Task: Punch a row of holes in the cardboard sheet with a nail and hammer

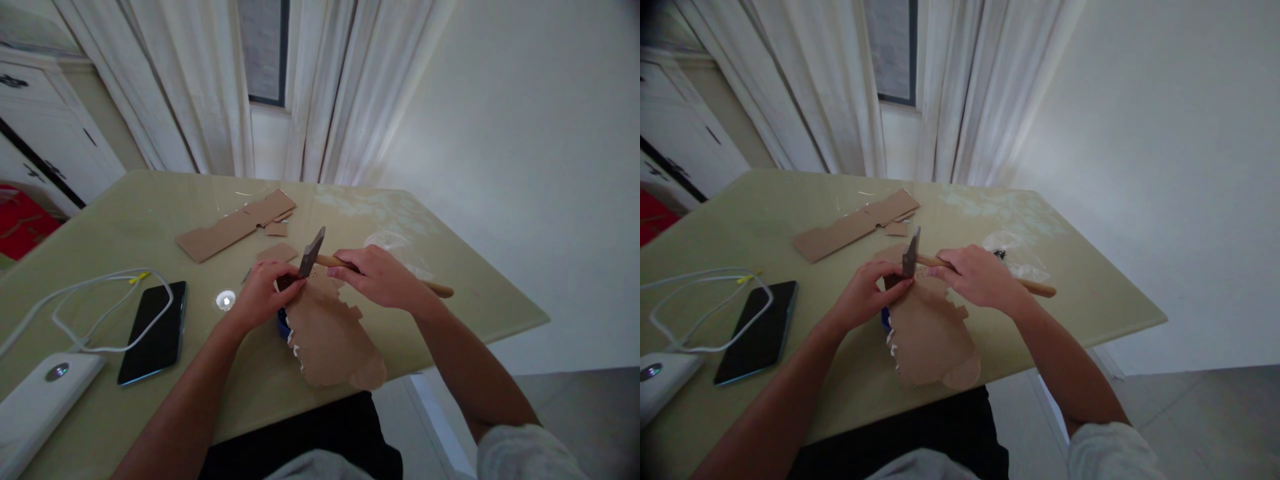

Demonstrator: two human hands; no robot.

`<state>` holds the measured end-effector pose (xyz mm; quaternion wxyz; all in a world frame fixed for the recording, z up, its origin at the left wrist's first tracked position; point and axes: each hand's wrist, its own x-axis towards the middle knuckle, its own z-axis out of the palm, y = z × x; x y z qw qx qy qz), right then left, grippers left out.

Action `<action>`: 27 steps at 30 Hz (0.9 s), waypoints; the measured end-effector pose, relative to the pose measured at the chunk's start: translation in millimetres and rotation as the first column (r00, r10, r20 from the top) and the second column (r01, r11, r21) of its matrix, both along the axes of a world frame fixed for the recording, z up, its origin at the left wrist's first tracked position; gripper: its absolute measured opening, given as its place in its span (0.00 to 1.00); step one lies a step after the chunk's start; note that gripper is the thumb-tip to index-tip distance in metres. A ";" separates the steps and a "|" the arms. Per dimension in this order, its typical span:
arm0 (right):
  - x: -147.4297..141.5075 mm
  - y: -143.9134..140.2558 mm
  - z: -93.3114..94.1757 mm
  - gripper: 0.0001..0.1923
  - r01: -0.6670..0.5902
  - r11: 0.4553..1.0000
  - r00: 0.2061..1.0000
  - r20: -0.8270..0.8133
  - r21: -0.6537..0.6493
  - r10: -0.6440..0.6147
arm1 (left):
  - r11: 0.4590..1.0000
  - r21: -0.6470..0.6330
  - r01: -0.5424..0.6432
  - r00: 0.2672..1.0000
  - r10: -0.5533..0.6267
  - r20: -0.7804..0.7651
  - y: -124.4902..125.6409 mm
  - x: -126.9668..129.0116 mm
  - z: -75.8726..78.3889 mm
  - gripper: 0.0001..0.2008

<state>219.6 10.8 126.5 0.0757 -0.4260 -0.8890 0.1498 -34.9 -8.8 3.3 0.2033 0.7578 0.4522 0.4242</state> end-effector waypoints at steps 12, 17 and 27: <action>2.5 -1.6 -5.8 0.18 0.001 1.000 1.000 0.003 -0.017 -0.001 | 0.988 -0.087 0.125 0.991 -0.121 0.054 -1.9 0.4 1.8 0.14; 3.2 -3.3 2.1 0.18 0.014 1.000 1.000 -0.022 0.020 -0.013 | 0.981 -0.143 0.132 0.990 -0.122 0.077 -2.0 0.6 3.7 0.20; 0.0 -2.3 -9.6 0.16 0.001 1.000 0.997 0.076 0.022 -0.003 | 0.970 -0.198 0.144 0.988 -0.130 0.083 -1.4 -0.8 -1.6 0.23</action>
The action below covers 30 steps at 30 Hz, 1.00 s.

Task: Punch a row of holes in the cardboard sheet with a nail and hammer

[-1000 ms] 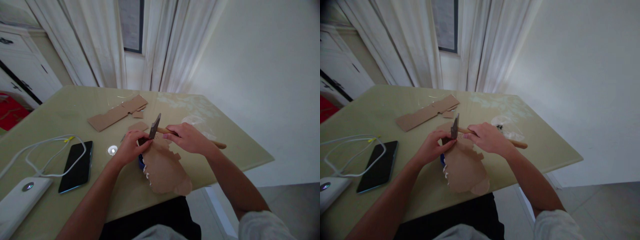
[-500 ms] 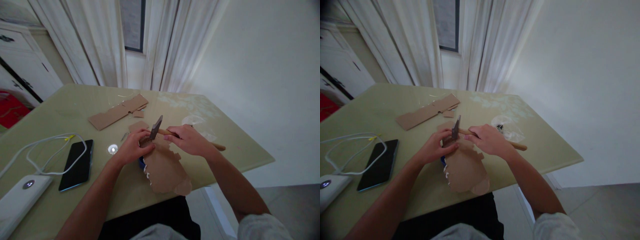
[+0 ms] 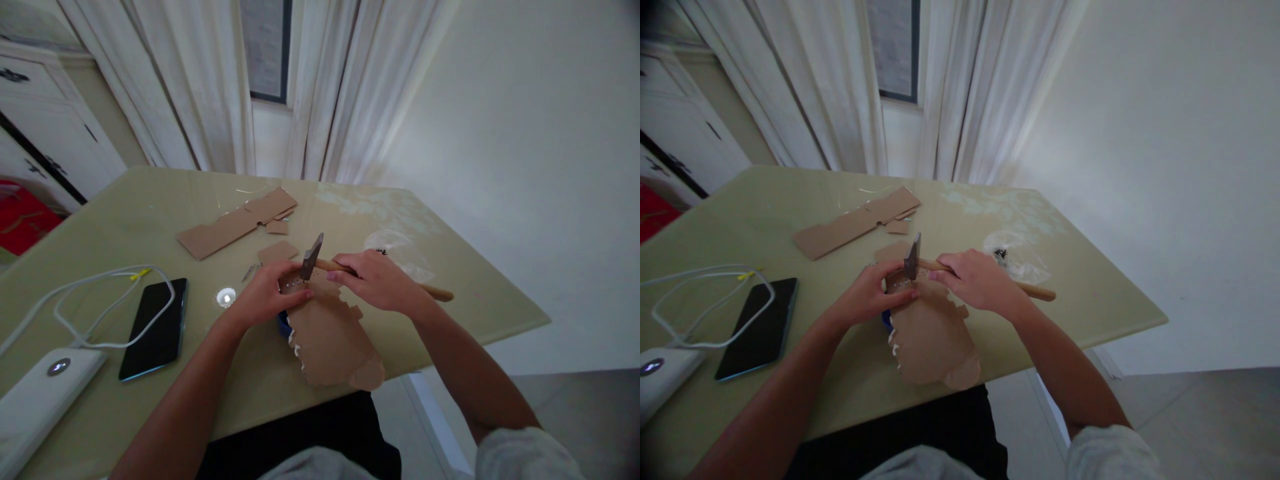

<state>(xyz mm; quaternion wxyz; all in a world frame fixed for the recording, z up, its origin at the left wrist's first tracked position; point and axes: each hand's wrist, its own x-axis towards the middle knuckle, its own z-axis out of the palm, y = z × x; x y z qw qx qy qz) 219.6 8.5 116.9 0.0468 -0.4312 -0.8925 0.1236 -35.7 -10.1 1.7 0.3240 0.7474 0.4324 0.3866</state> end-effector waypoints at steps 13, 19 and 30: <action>-1.8 0.4 -4.9 0.16 0.010 1.000 0.999 0.032 0.009 -0.010 | 1.000 -0.012 0.004 1.000 -0.004 0.000 0.7 0.4 -0.4 0.22; -1.9 1.2 -4.7 0.17 0.014 1.000 1.000 0.001 0.012 -0.014 | 1.000 -0.013 0.004 1.000 -0.004 0.007 0.4 0.9 0.7 0.22; -2.4 1.3 -7.9 0.16 0.014 1.000 1.000 0.027 0.000 -0.014 | 1.000 -0.006 -0.009 1.000 0.009 -0.003 -0.4 1.8 3.3 0.22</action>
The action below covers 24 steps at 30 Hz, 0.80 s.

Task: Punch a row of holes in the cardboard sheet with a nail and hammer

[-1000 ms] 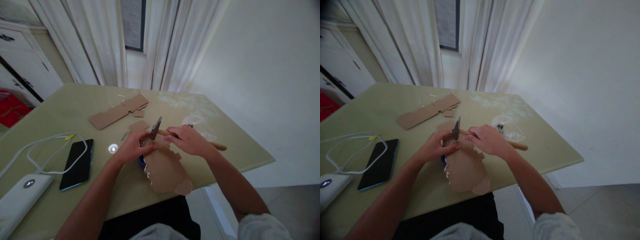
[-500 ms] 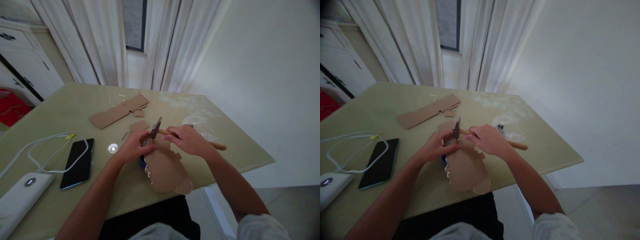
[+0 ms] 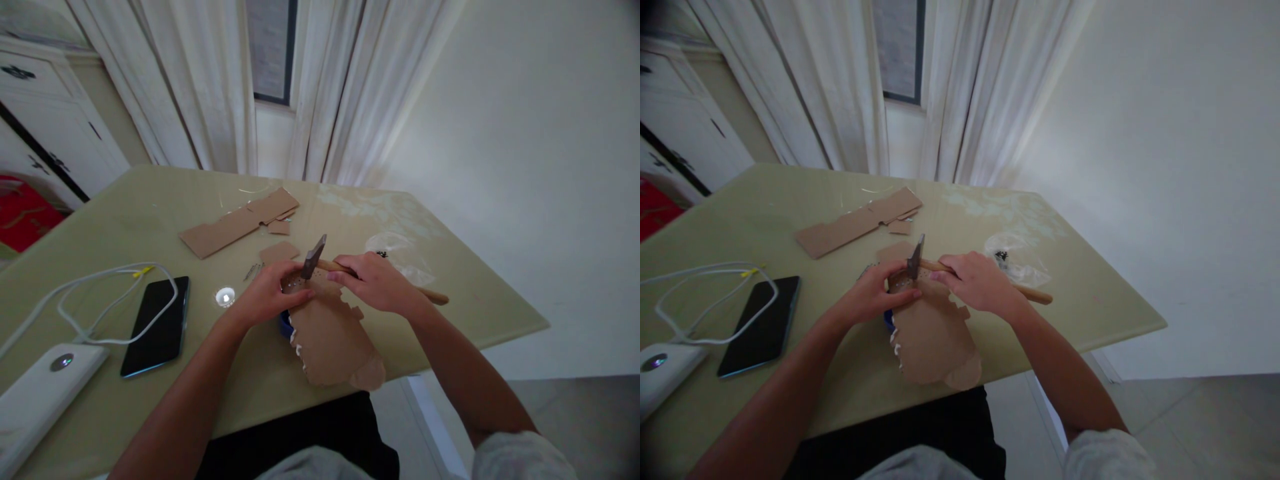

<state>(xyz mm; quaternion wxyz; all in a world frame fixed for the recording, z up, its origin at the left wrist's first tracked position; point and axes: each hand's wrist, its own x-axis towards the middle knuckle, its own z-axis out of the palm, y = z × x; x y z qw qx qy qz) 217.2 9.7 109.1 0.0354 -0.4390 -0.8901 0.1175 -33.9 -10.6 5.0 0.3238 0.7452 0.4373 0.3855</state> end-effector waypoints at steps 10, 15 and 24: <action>-0.9 1.5 -0.3 0.16 0.016 0.999 1.000 0.009 -0.029 -0.016 | 1.000 -0.005 0.011 1.000 -0.011 -0.007 -0.2 -1.0 -2.6 0.22; -2.1 2.4 -3.9 0.15 -0.018 0.999 1.000 0.010 -0.041 0.018 | 1.000 -0.025 0.003 1.000 -0.004 -0.022 -1.0 -0.6 -1.1 0.21; 17.7 23.1 -4.8 0.21 0.054 0.998 0.961 -0.270 -0.019 -0.057 | 0.997 -0.046 -0.069 0.997 0.069 -0.021 -2.7 -1.4 -4.8 0.29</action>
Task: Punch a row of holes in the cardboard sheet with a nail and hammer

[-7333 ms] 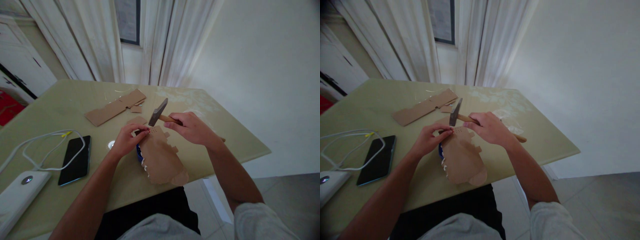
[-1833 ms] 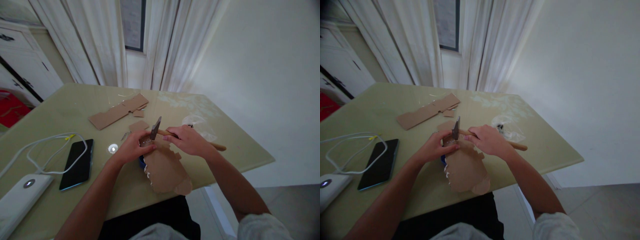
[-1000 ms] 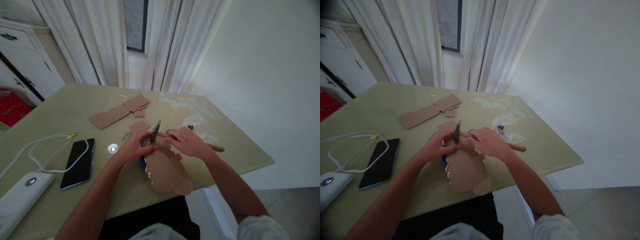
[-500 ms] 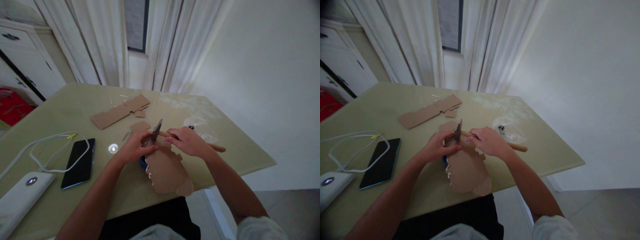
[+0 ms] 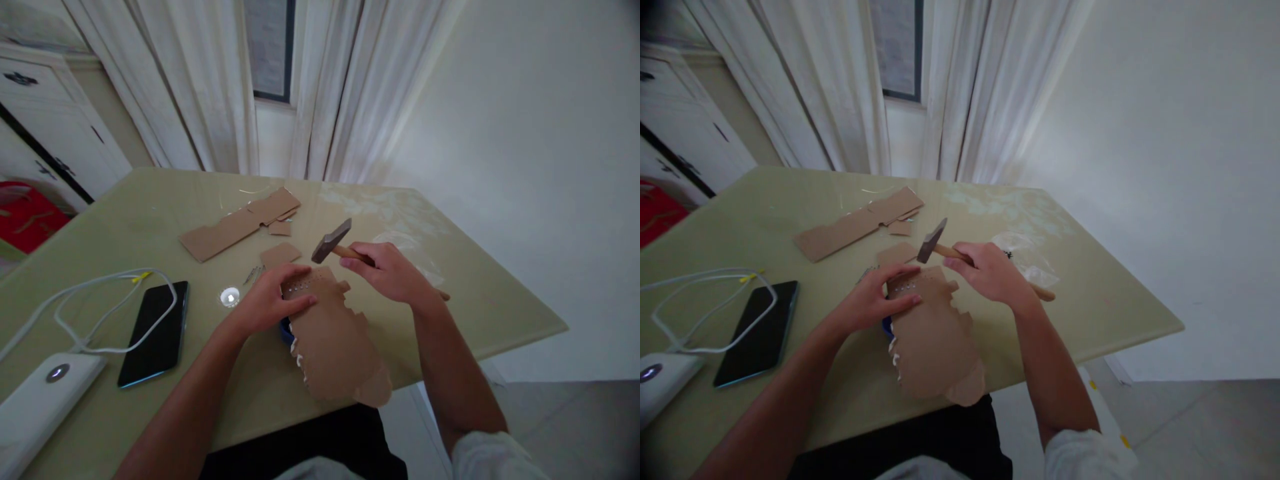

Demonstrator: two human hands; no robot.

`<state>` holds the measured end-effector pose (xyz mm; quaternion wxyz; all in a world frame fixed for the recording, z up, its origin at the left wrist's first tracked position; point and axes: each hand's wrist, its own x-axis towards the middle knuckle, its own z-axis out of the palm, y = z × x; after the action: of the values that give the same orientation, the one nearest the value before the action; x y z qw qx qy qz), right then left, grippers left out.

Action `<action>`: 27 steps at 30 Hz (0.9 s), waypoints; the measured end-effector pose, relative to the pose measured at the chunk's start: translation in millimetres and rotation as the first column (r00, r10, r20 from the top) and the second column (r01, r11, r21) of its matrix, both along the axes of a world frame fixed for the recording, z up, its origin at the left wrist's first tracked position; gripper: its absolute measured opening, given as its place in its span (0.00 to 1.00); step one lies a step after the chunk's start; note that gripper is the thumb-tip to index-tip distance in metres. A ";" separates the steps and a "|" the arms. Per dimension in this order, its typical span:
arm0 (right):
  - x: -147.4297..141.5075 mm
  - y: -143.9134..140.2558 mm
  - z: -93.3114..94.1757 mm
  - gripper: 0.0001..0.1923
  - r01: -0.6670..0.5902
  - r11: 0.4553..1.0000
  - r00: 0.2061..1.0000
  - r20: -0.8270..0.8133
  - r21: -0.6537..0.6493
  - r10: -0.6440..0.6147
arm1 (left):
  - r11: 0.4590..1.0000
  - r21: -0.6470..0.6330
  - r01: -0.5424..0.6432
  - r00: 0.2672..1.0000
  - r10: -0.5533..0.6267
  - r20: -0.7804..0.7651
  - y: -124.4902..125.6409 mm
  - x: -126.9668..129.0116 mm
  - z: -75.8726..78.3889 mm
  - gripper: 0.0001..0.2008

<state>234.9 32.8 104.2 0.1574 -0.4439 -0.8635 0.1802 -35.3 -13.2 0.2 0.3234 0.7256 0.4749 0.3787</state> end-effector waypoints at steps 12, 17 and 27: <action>9.1 32.8 -84.2 0.20 0.330 0.940 0.934 0.117 0.091 -0.339 | 0.946 -0.050 -0.320 0.946 0.322 0.047 3.7 -16.7 1.2 0.26; 7.3 26.4 -82.8 0.19 0.372 0.921 0.884 0.261 0.112 -0.388 | 0.788 0.175 -0.591 0.612 0.579 -0.539 3.2 -44.2 6.9 0.22; 1.9 23.8 -84.0 0.18 0.367 0.927 0.892 0.254 0.072 -0.373 | 0.760 -0.070 -0.646 0.542 0.393 -0.742 4.8 -58.4 -1.5 0.21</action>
<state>236.9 56.6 20.2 0.0777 -0.6183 -0.7783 0.0768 -93.7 -8.4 -1.3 0.1116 0.5672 0.8126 0.0735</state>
